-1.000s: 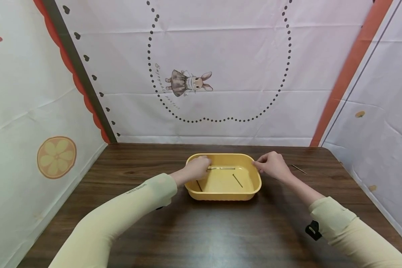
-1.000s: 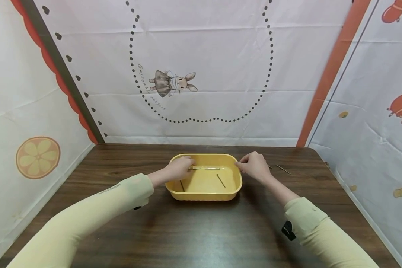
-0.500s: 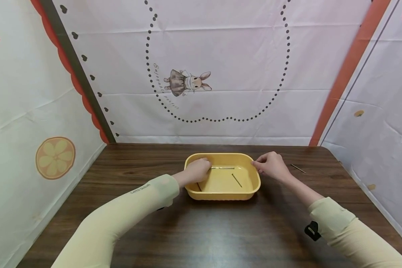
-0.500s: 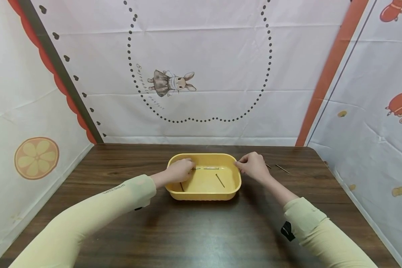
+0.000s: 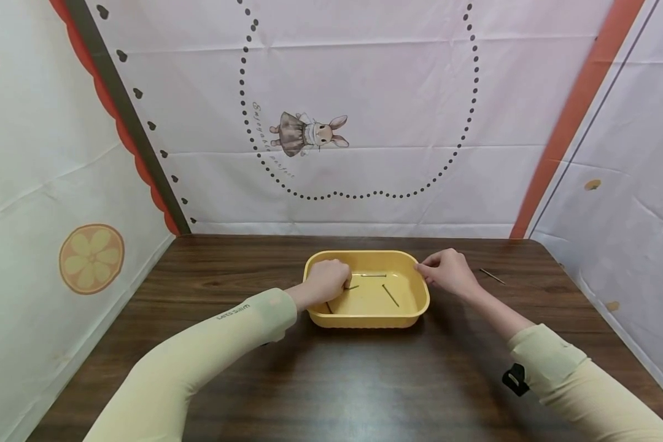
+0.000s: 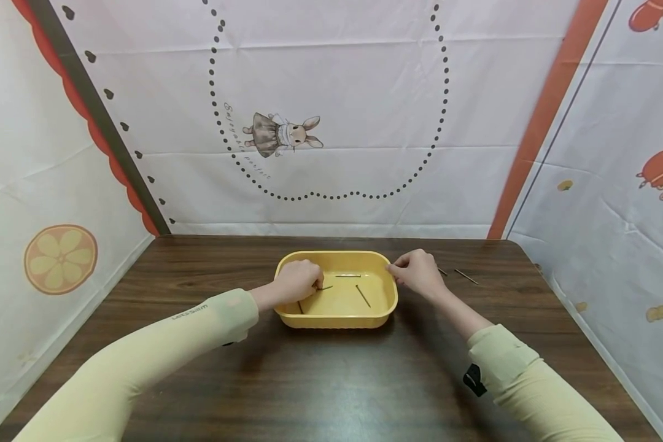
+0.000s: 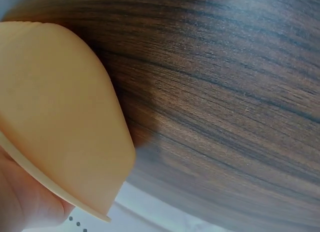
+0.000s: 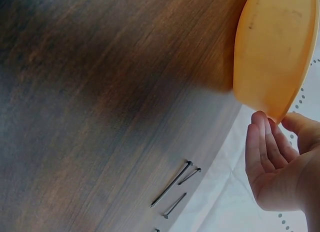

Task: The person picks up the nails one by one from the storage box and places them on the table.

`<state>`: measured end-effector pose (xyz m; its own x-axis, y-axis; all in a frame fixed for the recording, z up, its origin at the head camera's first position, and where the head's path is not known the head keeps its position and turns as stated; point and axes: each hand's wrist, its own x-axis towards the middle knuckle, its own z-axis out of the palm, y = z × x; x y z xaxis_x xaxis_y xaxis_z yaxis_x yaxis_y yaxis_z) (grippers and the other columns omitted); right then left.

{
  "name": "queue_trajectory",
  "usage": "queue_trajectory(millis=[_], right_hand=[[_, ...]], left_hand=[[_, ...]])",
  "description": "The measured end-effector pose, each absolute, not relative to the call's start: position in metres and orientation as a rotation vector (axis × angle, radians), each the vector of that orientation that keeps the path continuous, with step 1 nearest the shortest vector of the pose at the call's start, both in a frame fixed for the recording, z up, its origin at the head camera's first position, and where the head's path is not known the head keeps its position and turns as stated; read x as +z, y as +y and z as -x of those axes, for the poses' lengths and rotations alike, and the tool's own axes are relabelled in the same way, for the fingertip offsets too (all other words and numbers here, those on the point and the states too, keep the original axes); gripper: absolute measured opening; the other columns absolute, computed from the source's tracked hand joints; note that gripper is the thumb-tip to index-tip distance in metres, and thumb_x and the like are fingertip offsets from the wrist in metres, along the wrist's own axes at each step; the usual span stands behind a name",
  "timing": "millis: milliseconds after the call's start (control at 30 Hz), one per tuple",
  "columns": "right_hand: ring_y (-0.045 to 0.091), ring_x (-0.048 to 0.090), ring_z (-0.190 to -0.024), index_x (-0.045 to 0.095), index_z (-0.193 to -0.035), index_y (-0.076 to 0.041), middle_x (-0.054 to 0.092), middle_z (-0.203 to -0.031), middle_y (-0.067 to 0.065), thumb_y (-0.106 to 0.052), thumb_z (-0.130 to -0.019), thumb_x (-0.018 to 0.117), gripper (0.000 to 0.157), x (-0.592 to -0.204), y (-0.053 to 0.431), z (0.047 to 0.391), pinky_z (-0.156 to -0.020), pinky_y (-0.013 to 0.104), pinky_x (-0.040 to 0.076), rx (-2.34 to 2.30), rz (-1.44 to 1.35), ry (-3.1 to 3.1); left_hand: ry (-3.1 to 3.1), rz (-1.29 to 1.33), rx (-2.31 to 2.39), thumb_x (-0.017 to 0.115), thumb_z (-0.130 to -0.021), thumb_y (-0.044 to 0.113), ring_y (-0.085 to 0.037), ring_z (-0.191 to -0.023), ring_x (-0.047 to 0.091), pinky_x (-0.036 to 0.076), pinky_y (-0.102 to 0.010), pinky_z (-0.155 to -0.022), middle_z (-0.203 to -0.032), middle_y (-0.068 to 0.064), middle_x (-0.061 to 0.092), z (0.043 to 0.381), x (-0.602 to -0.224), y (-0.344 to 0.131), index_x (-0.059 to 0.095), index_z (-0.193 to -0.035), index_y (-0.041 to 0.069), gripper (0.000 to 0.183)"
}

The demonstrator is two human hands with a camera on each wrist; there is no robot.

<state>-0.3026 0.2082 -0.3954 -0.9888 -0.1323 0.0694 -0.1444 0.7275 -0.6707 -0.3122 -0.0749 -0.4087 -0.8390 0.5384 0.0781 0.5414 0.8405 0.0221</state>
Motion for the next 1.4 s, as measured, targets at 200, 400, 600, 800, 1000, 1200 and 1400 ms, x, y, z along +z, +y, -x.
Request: queue_trajectory(millis=[200,400,600,800,1000,1200,1400], right_hand=[[0.026,0.072,-0.074,0.077,-0.095,0.000,0.075,-0.078,0.009,-0.024,-0.093,0.067,0.026,-0.396,0.208,0.303,-0.060,0.026,0.059,1.109,-0.249,-2.892],[0.027,0.072,-0.074,0.077,-0.094,0.000,0.074,-0.077,0.009,-0.023,-0.093,0.067,0.025,-0.395,0.208,0.302,-0.060,0.027,0.060,1.118,-0.257,-2.891],[0.025,0.072,-0.074,0.077,-0.094,-0.002,0.075,-0.078,0.009,-0.024,-0.093,0.067,0.024,-0.395,0.208,0.303,-0.059,0.025,0.059,1.112,-0.254,-2.893],[0.024,0.072,-0.072,0.077,-0.094,-0.001,0.075,-0.079,0.011,-0.024,-0.093,0.068,0.025,-0.396,0.208,0.302,-0.058,0.022,0.058,1.115,-0.262,-2.893],[0.019,0.070,-0.069,0.076,-0.092,-0.001,0.074,-0.076,0.009,-0.024,-0.092,0.068,0.024,-0.397,0.207,0.302,-0.059,0.023,0.059,1.132,-0.266,-2.875],[0.022,0.072,-0.072,0.076,-0.094,0.001,0.074,-0.079,0.009,-0.023,-0.092,0.068,0.025,-0.396,0.207,0.301,-0.065,0.032,0.063,1.165,-0.242,-2.871],[0.025,0.072,-0.074,0.076,-0.096,0.001,0.074,-0.080,0.010,-0.023,-0.093,0.068,0.026,-0.396,0.207,0.300,-0.066,0.034,0.063,1.165,-0.243,-2.876]], left_hand=[[-2.931,0.924,0.002,0.063,-0.082,-0.007,-0.011,-0.063,0.042,0.035,-0.024,-0.052,-0.065,0.005,0.052,0.308,-0.407,-0.072,0.054,-0.060,0.017,0.034],[-2.924,0.990,0.020,0.063,-0.081,-0.008,-0.010,-0.059,0.041,0.035,-0.023,-0.051,-0.062,0.004,0.048,0.307,-0.407,-0.072,0.047,-0.058,0.017,0.037],[-2.913,1.034,0.048,0.065,-0.084,-0.004,-0.009,-0.058,0.040,0.034,-0.021,-0.051,-0.060,0.005,0.045,0.307,-0.407,-0.072,0.047,-0.059,0.017,0.037],[-2.957,1.057,0.082,0.069,-0.083,0.003,-0.009,-0.060,0.047,0.039,-0.022,-0.052,-0.062,0.006,0.052,0.306,-0.405,-0.070,0.053,-0.061,0.017,0.030],[-2.897,1.156,0.068,0.072,-0.080,0.003,-0.009,-0.060,0.046,0.039,-0.021,-0.053,-0.061,0.006,0.052,0.305,-0.403,-0.073,0.053,-0.060,0.015,0.030],[-2.870,1.337,-0.009,0.069,-0.081,-0.004,-0.007,-0.059,0.040,0.032,-0.016,-0.052,-0.061,0.008,0.045,0.305,-0.400,-0.076,0.053,-0.061,0.015,0.032],[-2.855,1.405,-0.050,0.066,-0.079,-0.006,-0.005,-0.057,0.037,0.028,-0.015,-0.050,-0.059,0.009,0.043,0.307,-0.393,-0.080,0.056,-0.062,0.015,0.029]])
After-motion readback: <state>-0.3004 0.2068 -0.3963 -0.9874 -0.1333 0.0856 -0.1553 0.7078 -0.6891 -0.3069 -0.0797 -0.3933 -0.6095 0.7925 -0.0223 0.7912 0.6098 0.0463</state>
